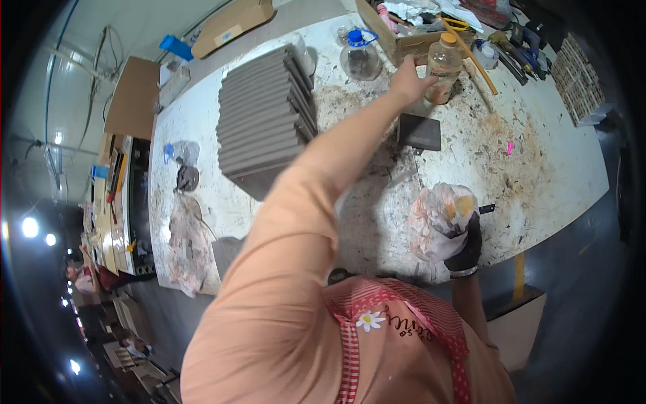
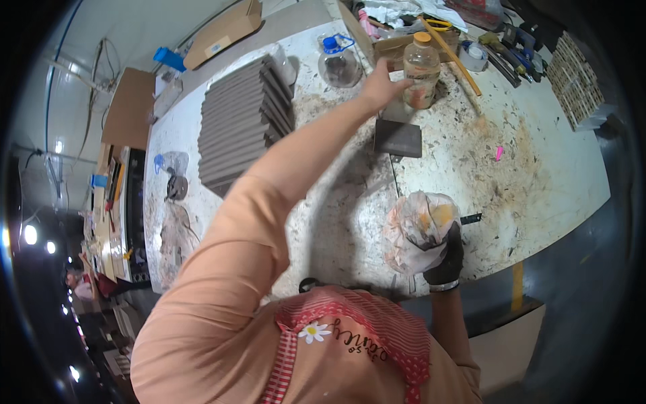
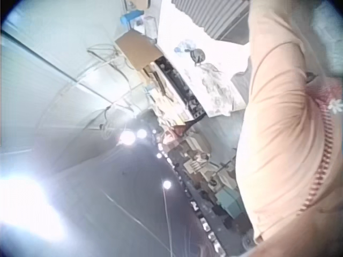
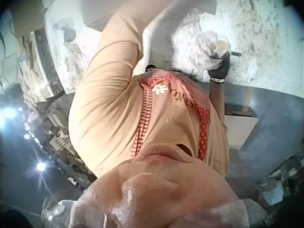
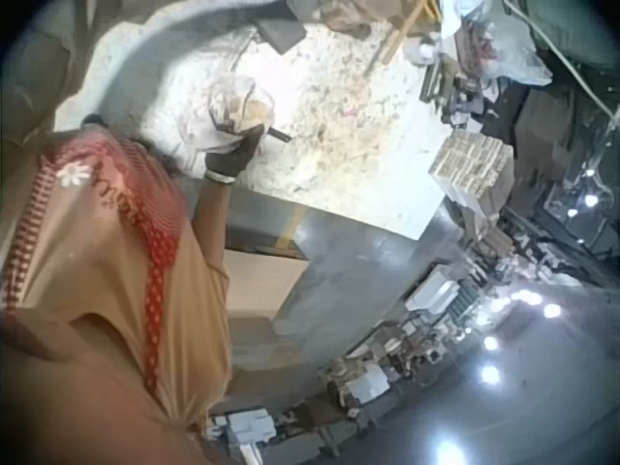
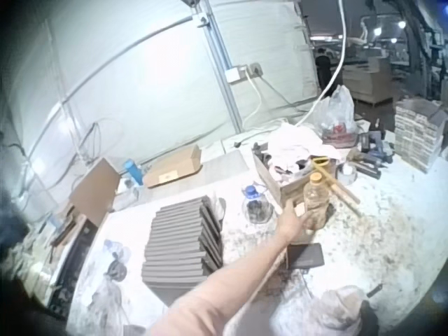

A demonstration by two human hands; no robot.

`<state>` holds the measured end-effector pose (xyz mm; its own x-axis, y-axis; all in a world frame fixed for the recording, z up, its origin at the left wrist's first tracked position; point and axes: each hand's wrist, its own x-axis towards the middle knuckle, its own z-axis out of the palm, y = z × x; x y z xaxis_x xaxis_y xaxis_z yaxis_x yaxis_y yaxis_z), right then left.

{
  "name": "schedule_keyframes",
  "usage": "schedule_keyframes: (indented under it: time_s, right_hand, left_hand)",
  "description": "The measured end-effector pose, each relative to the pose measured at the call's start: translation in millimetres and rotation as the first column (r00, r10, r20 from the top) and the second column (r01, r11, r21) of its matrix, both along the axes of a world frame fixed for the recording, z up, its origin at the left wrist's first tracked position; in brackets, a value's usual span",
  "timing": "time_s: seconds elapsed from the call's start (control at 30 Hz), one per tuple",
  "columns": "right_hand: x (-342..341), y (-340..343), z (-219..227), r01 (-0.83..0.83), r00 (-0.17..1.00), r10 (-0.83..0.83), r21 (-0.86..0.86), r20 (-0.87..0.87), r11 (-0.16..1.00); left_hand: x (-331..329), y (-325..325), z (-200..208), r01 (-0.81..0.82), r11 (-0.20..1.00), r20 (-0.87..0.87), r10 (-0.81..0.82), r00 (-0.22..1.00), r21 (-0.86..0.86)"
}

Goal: The person wipes wooden panels with a cloth, handling them one at a time and turning them over. They then stack the panels together, apply liquid from a bottle to the cloth, and wipe the edges of the stack.

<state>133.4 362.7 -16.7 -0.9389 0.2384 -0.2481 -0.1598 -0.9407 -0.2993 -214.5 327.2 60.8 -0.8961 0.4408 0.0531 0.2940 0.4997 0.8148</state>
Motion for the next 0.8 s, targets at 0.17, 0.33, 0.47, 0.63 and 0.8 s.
schedule_keyframes:
  time_s: [0.17, 0.33, 0.47, 0.63, 0.8]
  right_hand:
    - [1, 3, 5, -0.072, 0.995, 0.069, 0.051, 0.068, 0.996]
    - [-11, 22, -10, -0.139, 0.990, 0.124, -0.412, -0.061, 0.901]
    - [-22, 13, 18, -0.319, 0.946, 0.324, 0.099, -0.030, 0.942]
    - [-33, -81, 105, -0.262, 0.965, 0.127, 0.873, 0.229, 0.412]
    - [-41, -305, 174, 0.432, 0.884, 0.436, 0.649, -0.169, -0.626]
  left_hand:
    - [66, -165, 103, 0.454, 0.889, -0.171, -0.458, 0.872, -0.065]
    - [133, -377, 128, 0.027, 0.942, -0.259, -0.119, 0.959, -0.334]
    - [175, -491, 73, -0.070, 0.845, -0.383, -0.165, 0.909, -0.530]
    - [193, -523, 17, 0.073, 0.848, -0.294, -0.262, 0.919, -0.525]
    - [193, -521, 1, 0.042, 0.778, -0.280, -0.275, 0.920, -0.627]
